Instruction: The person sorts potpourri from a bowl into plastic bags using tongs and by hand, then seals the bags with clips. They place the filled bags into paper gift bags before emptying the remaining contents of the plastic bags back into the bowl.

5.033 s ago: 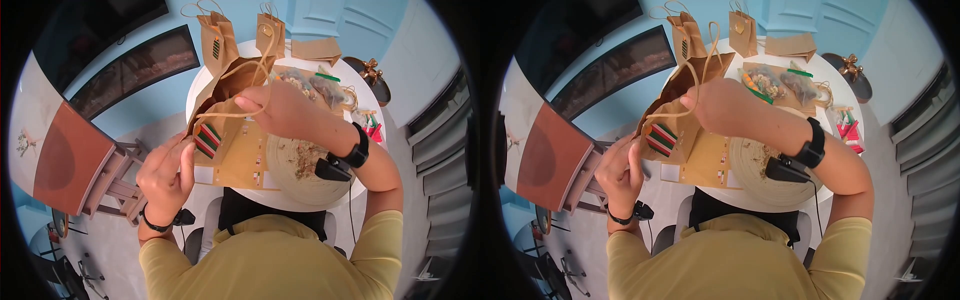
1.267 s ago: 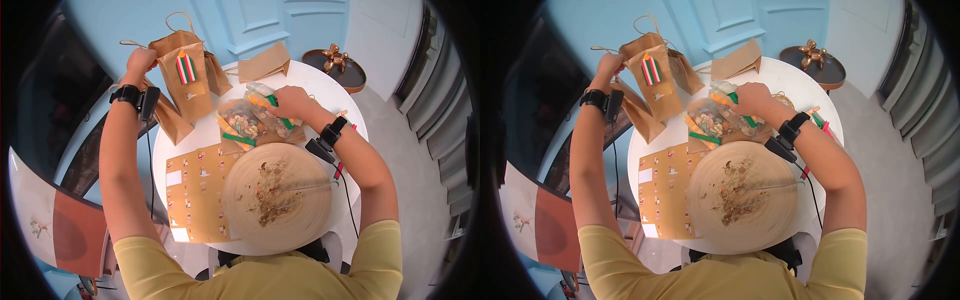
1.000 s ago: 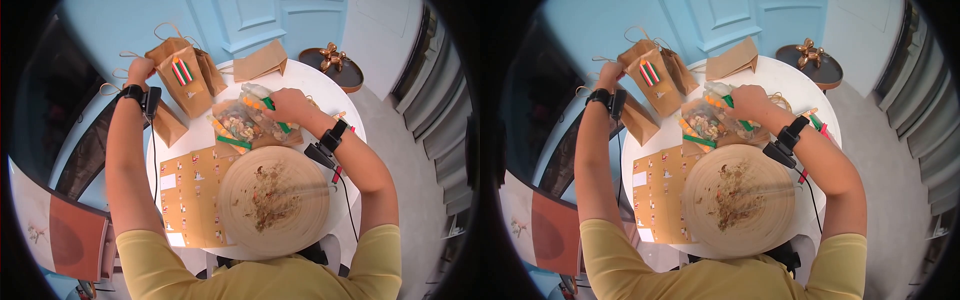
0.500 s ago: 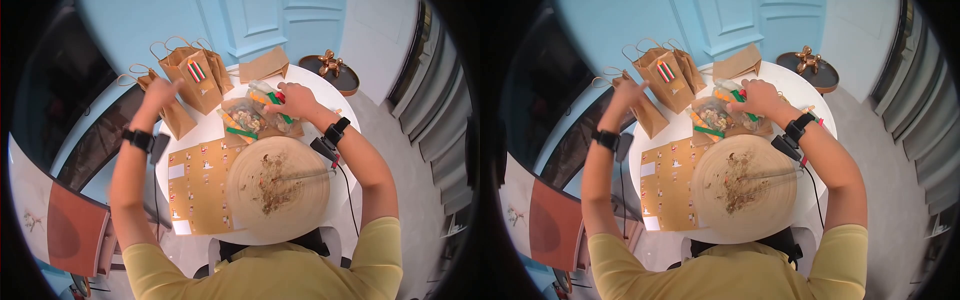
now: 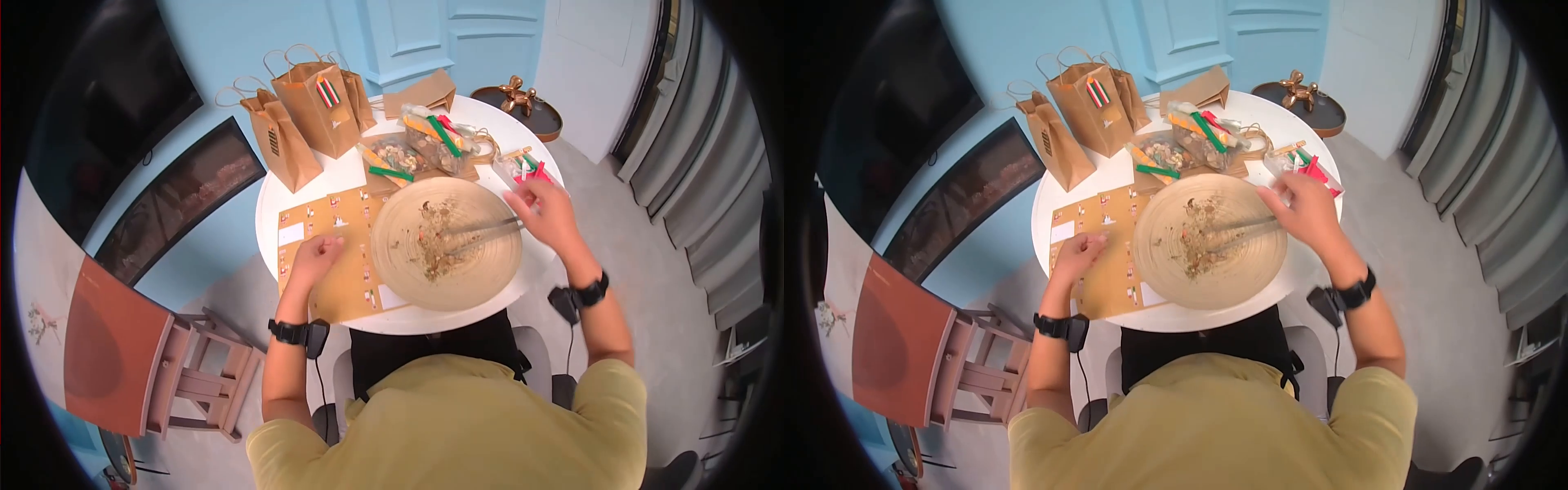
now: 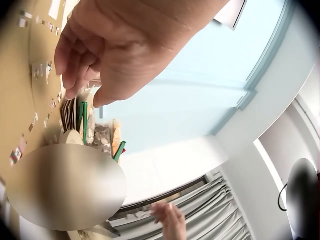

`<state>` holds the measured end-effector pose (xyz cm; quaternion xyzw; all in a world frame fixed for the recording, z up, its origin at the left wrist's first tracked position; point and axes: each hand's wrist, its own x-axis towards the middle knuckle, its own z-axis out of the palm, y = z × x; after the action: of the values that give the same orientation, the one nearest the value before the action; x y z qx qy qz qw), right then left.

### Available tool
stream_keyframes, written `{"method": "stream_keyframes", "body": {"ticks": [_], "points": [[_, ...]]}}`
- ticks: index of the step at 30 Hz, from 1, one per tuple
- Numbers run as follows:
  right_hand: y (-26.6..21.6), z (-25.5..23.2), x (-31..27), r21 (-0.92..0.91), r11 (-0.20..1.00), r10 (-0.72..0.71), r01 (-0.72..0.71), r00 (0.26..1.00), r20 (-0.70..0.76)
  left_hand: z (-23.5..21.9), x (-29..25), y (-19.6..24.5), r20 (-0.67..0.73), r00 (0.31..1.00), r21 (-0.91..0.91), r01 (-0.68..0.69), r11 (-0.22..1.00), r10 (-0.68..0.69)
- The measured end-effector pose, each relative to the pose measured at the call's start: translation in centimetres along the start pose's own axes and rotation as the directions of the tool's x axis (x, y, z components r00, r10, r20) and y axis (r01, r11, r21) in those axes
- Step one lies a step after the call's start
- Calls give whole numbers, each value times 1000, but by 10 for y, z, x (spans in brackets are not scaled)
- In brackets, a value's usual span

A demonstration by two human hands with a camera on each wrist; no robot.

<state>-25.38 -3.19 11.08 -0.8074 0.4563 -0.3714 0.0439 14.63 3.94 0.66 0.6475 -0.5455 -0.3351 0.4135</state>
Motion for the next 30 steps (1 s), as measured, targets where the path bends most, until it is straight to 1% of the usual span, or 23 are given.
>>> {"method": "stream_keyframes", "body": {"ticks": [1,2,4,5,6,7,8,9,10,11,13,14,15,16,17,19,20,22,24,26,27,29,30], "points": [[5,0,-25,14,992,125,-125,991,-53,1,-17,-7,-41,999,-82,-20,996,17],[14,3,-47,33,970,244,-242,964,-108,6,-34,-11,-46,999,-91,-22,996,18],[57,28,-92,175,898,429,-403,891,-148,17,-66,-19,-190,982,-44,-11,999,2],[62,41,-109,320,803,554,-503,828,-89,23,-78,-20,-195,981,-48,-16,999,6],[59,45,-122,448,673,661,-588,750,-8,32,-89,-20,-225,974,-114,-41,993,14],[56,50,-132,443,679,657,-585,754,-11,40,-95,-19,-255,967,-181,-68,981,20],[43,55,-136,509,633,654,-583,755,51,46,-99,-16,-258,966,-190,-70,979,19],[34,59,-139,567,581,646,-584,755,116,52,-103,-13,-297,954,-159,-100,982,49],[30,62,-139,557,591,639,-584,760,118,57,-107,-11,-337,938,-128,-128,984,78],[30,65,-138,534,627,616,-568,780,107,61,-109,-6,-347,935,-144,-125,982,68],[33,70,-132,498,675,585,-545,806,88,65,-107,4,-364,919,-34,-175,984,151],[34,71,-128,483,685,574,-545,813,103,67,-103,5,-378,916,-50,-162,986,131],[34,72,-124,462,681,596,-569,797,102,67,-98,6,-383,879,138,-250,958,284],[35,74,-120,441,675,618,-591,780,100,69,-95,5,-357,829,323,-323,889,431],[38,78,-119,429,685,608,-589,787,110,73,-93,2,-373,829,313,-310,898,416],[46,88,-123,389,708,627,-590,778,39,83,-88,-4,-357,826,386,-295,874,436],[47,90,-124,381,715,619,-587,784,48,86,-88,-4,-369,826,380,-284,881,425],[45,96,-127,482,695,608,-534,794,1,86,-87,-1,-365,796,447,-305,841,483],[38,98,-127,508,677,625,-533,781,-13,84,-87,0,-344,811,451,-300,841,474],[31,96,-126,466,759,572,-455,808,-143,83,-87,3,-309,826,456,-305,836,471],[31,97,-126,465,757,577,-459,804,-145,83,-86,4,-310,823,461,-308,832,476],[31,99,-127,461,782,549,-419,813,-191,84,-84,6,-328,809,463,-312,830,488],[29,99,-126,458,779,557,-429,809,-190,85,-83,6,-320,814,460,-313,831,484]]}}
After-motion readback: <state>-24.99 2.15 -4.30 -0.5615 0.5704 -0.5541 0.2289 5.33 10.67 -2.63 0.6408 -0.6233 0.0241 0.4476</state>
